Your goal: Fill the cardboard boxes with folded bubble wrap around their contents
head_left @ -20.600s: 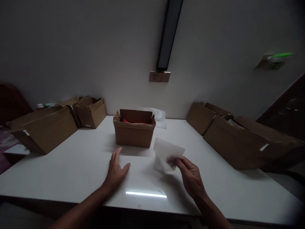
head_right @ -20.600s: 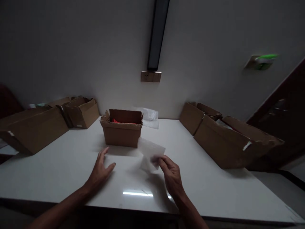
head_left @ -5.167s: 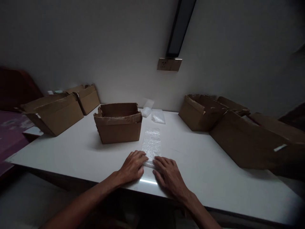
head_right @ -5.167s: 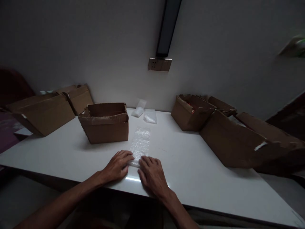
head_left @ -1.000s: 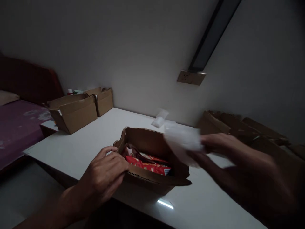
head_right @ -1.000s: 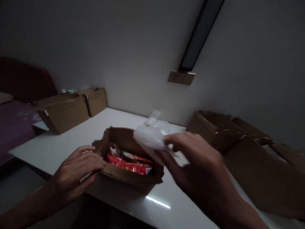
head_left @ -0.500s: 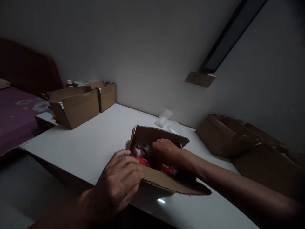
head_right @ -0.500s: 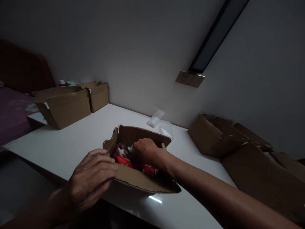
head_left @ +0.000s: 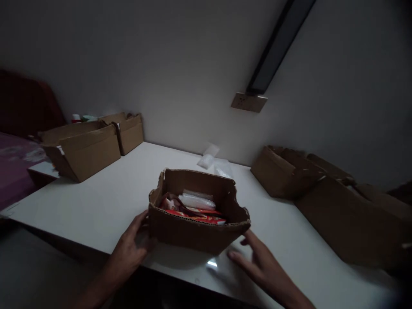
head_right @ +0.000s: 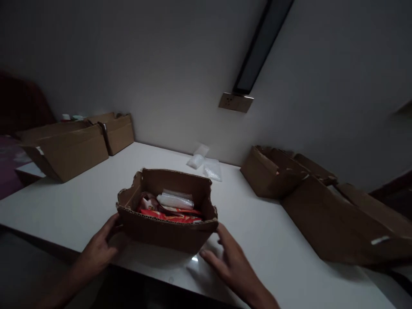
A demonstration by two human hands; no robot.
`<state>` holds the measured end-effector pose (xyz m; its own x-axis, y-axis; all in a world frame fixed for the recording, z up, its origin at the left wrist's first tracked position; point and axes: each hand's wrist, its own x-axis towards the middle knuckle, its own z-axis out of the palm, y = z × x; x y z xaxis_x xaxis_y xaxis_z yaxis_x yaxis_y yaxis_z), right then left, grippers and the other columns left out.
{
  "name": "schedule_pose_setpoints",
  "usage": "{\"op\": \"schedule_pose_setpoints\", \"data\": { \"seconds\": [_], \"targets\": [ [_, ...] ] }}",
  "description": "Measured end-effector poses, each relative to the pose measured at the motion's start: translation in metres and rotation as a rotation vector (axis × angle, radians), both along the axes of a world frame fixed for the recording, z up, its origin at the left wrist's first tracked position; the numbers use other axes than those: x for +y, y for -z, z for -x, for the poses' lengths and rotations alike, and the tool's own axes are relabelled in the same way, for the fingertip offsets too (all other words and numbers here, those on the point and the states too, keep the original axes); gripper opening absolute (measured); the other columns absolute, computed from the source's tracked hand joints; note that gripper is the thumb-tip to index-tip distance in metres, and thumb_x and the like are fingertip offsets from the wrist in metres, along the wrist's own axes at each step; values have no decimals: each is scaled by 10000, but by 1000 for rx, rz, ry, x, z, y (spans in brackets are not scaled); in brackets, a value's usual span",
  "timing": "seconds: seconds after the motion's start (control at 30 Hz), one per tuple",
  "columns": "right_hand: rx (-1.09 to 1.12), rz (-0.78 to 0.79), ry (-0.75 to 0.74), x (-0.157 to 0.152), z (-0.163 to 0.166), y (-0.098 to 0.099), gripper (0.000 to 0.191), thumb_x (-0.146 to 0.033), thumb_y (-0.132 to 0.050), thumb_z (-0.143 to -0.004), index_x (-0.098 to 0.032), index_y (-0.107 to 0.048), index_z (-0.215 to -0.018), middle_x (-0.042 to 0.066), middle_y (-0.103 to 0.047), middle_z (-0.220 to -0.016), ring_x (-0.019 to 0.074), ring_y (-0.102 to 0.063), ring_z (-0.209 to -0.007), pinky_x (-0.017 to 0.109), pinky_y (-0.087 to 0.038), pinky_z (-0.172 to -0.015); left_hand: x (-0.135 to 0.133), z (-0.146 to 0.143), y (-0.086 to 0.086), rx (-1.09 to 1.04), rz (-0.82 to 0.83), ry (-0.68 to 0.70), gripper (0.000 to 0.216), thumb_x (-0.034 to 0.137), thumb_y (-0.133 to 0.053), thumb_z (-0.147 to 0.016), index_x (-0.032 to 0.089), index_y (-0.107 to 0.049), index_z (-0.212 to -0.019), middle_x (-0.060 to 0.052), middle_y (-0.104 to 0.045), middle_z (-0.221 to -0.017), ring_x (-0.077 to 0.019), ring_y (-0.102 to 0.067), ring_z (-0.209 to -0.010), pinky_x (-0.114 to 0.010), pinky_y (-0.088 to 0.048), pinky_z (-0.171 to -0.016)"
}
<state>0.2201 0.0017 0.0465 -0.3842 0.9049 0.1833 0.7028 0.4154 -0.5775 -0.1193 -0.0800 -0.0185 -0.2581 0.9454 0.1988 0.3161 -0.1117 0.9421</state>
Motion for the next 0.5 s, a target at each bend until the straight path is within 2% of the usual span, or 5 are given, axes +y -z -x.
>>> {"op": "schedule_pose_setpoints", "data": {
  "seconds": [0.07, 0.17, 0.37, 0.43, 0.5],
  "targets": [
    [81, 20, -60, 4, 27, 18, 482, -427, -572, -853, -199, -575, -1277, 106, -712, -1104, 251, -674, -924, 380, -567, -776, 13, -4, 0, -110, 52, 4, 553, 356, -632, -838, 201, -477, -1346, -122, -631, -1295, -272, -641, -1145, -409, -546, -957],
    [149, 44, -35, 16, 39, 17, 410, -351, -554, -851, -188, -575, -1226, 89, -707, -1059, 233, -661, -868, 374, -549, -750, 41, -20, -11, -154, 51, -32, 562, 344, -638, -806, 171, -494, -1321, -123, -650, -1261, -278, -651, -1113, -413, -547, -938],
    [88, -85, 302, -4, -34, 7, 358, -485, -562, -807, -185, -611, -997, 38, -677, -772, 197, -600, -609, 331, -511, -565, 72, -86, -23, -173, -56, 297, 522, 249, -592, -817, 177, -508, -1328, -115, -658, -1266, -242, -654, -1090, -417, -536, -955],
    [72, -144, 331, -21, -48, 9, 332, -504, -568, -809, -200, -617, -932, 36, -670, -739, 195, -592, -591, 323, -509, -547, 68, -94, -21, -150, -56, 356, 501, 249, -587, -829, 191, -524, -1323, -107, -656, -1272, -240, -641, -1116, -418, -521, -981],
    [78, -159, 293, -31, -47, 15, 339, -476, -567, -832, -195, -634, -1009, 65, -700, -827, 217, -635, -670, 342, -541, -611, 61, -88, -17, -136, -38, 331, 495, 271, -590, -841, 195, -528, -1326, -102, -652, -1282, -246, -622, -1160, -409, -503, -1009]
  ]
}}
